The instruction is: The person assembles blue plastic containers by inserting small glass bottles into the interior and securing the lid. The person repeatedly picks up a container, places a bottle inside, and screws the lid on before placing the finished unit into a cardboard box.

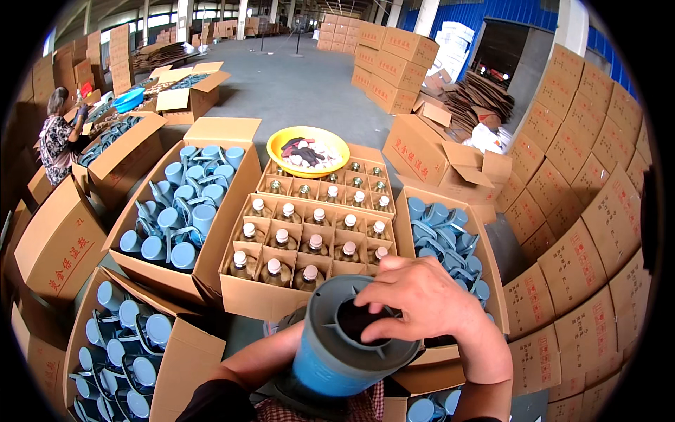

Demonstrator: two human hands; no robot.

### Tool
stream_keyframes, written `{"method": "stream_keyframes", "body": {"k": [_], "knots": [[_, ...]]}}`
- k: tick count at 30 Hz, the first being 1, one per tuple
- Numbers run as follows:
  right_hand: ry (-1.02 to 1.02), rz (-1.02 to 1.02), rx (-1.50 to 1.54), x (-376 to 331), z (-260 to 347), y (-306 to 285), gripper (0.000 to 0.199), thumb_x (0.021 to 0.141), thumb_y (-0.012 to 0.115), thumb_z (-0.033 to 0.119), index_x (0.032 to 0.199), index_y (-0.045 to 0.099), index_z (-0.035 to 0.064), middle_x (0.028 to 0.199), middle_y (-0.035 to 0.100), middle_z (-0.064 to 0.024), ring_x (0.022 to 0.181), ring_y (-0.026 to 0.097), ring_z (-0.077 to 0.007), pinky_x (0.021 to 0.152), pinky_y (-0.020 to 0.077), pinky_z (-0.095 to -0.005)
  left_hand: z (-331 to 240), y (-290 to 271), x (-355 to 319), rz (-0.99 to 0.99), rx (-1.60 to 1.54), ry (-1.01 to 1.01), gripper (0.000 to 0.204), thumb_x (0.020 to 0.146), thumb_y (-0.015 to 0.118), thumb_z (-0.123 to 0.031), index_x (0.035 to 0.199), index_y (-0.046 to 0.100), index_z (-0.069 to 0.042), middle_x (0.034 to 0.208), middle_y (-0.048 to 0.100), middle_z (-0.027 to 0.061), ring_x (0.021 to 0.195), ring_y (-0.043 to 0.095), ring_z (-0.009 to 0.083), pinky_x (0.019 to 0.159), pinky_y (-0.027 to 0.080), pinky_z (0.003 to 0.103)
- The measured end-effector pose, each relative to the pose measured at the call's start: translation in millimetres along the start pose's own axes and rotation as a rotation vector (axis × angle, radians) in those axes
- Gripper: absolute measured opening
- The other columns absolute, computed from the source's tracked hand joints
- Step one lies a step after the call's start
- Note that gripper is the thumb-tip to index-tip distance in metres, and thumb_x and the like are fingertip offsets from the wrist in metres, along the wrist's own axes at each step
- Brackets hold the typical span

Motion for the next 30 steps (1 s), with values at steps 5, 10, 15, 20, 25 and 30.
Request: {"method": "stream_keyframes", "body": {"k": [5, 10, 15, 20, 25, 30], "knots": [[0.660, -0.092, -0.142, -45, -76, 12, 0.025, 0.070, 0.073, 0.032, 0.078, 0.065, 0.0091, 0.069, 0.066, -0.0075, 0.078, 0.064, -0.0277, 0.065, 0.0508, -0.0371, -33, -8, -34, -0.193, 0.167, -0.092, 0.036, 0.095, 0.051, -0.025, 0.110, 0.063, 0.005, 0.098, 0.068, 0.0127, 0.087, 0.064, 0.0207, 0.081, 0.051, 0.032], [0.879, -0.095, 0.152, -94, -150, 48, 0.021, 0.070, 0.073, 0.020, 0.081, 0.064, 0.0039, 0.070, 0.066, -0.0136, 0.064, 0.065, -0.0271, 0.063, 0.0505, -0.0338, -69, 43, -85, -0.342, 1.059, 0.224, 0.041, 0.093, 0.049, -0.036, 0.114, 0.059, -0.002, 0.092, 0.064, 0.0265, 0.089, 0.062, 0.0420, 0.080, 0.048, 0.047], [0.585, -0.871, 0.721, -136, -182, 48, 0.009, 0.081, 0.064, -0.002, 0.089, 0.061, -0.0003, 0.077, 0.066, -0.0050, 0.070, 0.061, -0.0104, 0.067, 0.0486, -0.0237, -49, 1, -78, -0.366, 0.890, 0.069, 0.034, 0.093, 0.053, -0.028, 0.119, 0.057, -0.006, 0.095, 0.067, 0.0208, 0.089, 0.066, 0.0308, 0.081, 0.050, 0.037], [0.702, -1.074, 0.818, -138, -200, 189, 0.051, 0.088, 0.061, 0.009, 0.135, 0.043, 0.0033, 0.133, 0.049, -0.0145, 0.124, 0.046, -0.0223, 0.104, 0.0363, -0.0336, 26, -78, -98, -0.450, 0.356, 0.100, 0.028, 0.096, 0.051, -0.016, 0.120, 0.057, -0.001, 0.104, 0.062, 0.0026, 0.092, 0.055, 0.0101, 0.085, 0.045, 0.026], [0.438, -0.462, 0.510, -122, -125, 194, 0.086, 0.072, 0.074, 0.012, 0.145, 0.029, 0.0112, 0.151, 0.026, -0.0153, 0.141, 0.022, -0.0311, 0.113, 0.0250, -0.0396, 27, -86, -102, -0.527, 0.023, 0.039, 0.025, 0.094, 0.047, -0.011, 0.113, 0.059, 0.000, 0.096, 0.065, 0.0074, 0.081, 0.062, 0.0178, 0.078, 0.050, 0.029], [0.116, -0.174, 0.105, -135, -25, 188, 0.078, 0.068, 0.076, 0.016, 0.138, 0.043, 0.0225, 0.154, 0.019, -0.0106, 0.143, 0.013, -0.0312, 0.116, 0.0147, -0.0488, 48, -84, -71, -0.643, 0.116, -0.239, 0.036, 0.091, 0.041, -0.011, 0.123, 0.052, 0.004, 0.110, 0.062, 0.0168, 0.098, 0.061, 0.0283, 0.089, 0.050, 0.042]]}}
Point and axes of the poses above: each hand's wrist, its own x-axis towards the middle knuckle, its own y-axis out of the palm, z = x × y, the point moved 9 cm from there along x, towards the middle knuckle
